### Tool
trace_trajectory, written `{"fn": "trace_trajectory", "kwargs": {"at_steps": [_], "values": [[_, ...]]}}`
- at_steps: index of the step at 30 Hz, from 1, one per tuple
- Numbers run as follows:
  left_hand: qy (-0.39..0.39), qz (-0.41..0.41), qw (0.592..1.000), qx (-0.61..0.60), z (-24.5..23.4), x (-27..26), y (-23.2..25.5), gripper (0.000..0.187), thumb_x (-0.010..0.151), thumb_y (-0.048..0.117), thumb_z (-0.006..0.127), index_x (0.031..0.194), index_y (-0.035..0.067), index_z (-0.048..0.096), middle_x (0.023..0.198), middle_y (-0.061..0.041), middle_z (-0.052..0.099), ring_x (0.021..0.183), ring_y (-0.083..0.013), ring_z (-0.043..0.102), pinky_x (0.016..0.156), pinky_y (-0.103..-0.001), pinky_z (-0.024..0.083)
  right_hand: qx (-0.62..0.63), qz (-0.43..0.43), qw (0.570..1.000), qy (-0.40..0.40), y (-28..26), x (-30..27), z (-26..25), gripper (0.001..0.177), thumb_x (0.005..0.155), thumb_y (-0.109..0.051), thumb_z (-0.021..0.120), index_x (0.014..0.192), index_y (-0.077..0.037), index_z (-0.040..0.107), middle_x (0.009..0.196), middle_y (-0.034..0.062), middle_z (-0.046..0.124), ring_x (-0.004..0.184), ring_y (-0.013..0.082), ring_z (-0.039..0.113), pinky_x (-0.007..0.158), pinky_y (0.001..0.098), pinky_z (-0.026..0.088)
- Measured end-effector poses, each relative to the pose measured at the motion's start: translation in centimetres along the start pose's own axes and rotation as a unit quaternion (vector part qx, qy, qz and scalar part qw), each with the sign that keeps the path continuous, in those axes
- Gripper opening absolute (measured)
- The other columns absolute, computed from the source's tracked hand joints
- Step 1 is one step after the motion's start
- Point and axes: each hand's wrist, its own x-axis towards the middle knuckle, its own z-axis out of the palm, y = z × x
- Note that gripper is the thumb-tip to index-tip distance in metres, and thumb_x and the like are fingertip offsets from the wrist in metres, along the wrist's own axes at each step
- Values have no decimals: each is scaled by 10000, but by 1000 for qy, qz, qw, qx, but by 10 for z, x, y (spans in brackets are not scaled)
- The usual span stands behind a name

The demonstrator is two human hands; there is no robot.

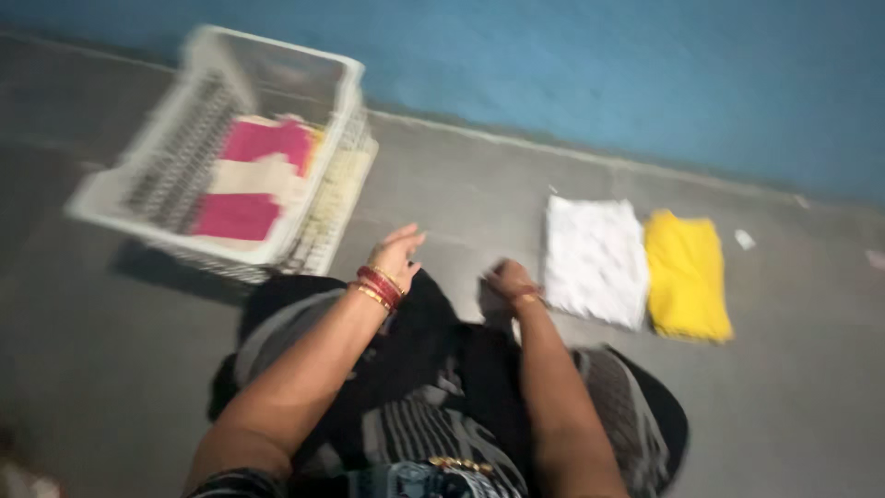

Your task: The person folds several small pieces of clothing, including a yellow cloth, a white patterned cloth, and a pink-and-white striped cloth. They place the folded items into a white plastic basket and arrange them neatly.

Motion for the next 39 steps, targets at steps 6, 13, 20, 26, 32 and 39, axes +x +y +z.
{"fn": "trace_trajectory", "kwargs": {"at_steps": [6, 13, 20, 26, 32, 39], "values": [[19, -77, 971, 228, -31, 38, -117, 622, 807, 178, 775, 1392, 87, 583, 1396, -139, 618, 1317, -279, 559, 1063, -499, 452, -81, 13, 994, 74, -3, -7, -7, 375, 945, -354, 664, 1133, -31, 684, 1144, 244, 702, 1101, 423, 657, 961, 495, 521], [-46, -49, 964, 259, -31, 49, -131, 567, 839, 172, 767, 1369, 80, 590, 1348, -122, 625, 1242, -263, 595, 1015, -473, 484, -217, 217, 925, 224, -24, -31, -66, 377, 898, -265, 683, 1243, -127, 619, 1311, 156, 564, 1287, 384, 520, 961, 530, 521], [-69, -67, 968, 231, -22, 28, -128, 565, 826, 149, 764, 1358, 64, 595, 1352, -133, 626, 1262, -275, 590, 1050, -504, 461, -167, 322, 916, 169, -24, -53, -78, 474, 912, -228, 654, 1356, -150, 509, 1448, 139, 421, 1374, 401, 401, 962, 509, 526], [-75, -38, 959, 269, -30, 44, -138, 550, 844, 169, 774, 1354, 46, 609, 1334, -148, 662, 1226, -268, 627, 1001, -455, 518, -171, 238, 931, 220, 29, -27, -52, 369, 950, -179, 600, 1314, -127, 576, 1412, 203, 495, 1316, 482, 477, 969, 510, 545], [-70, -62, 949, 300, -39, 65, -146, 559, 847, 196, 777, 1359, 56, 601, 1286, -126, 675, 1150, -251, 640, 943, -427, 536, -271, 96, 949, 132, 44, 9, -6, 431, 910, -206, 606, 1292, -7, 582, 1242, 252, 612, 1134, 438, 629, 950, 523, 533], [-46, -63, 937, 340, -41, 64, -141, 582, 847, 218, 780, 1377, 51, 607, 1264, -124, 685, 1102, -234, 649, 905, -417, 539, 141, 32, 969, 198, 2, 4, -13, 490, 772, -308, 810, 1133, 2, 696, 1077, 233, 740, 1027, 392, 729, 918, 417, 567]]}}
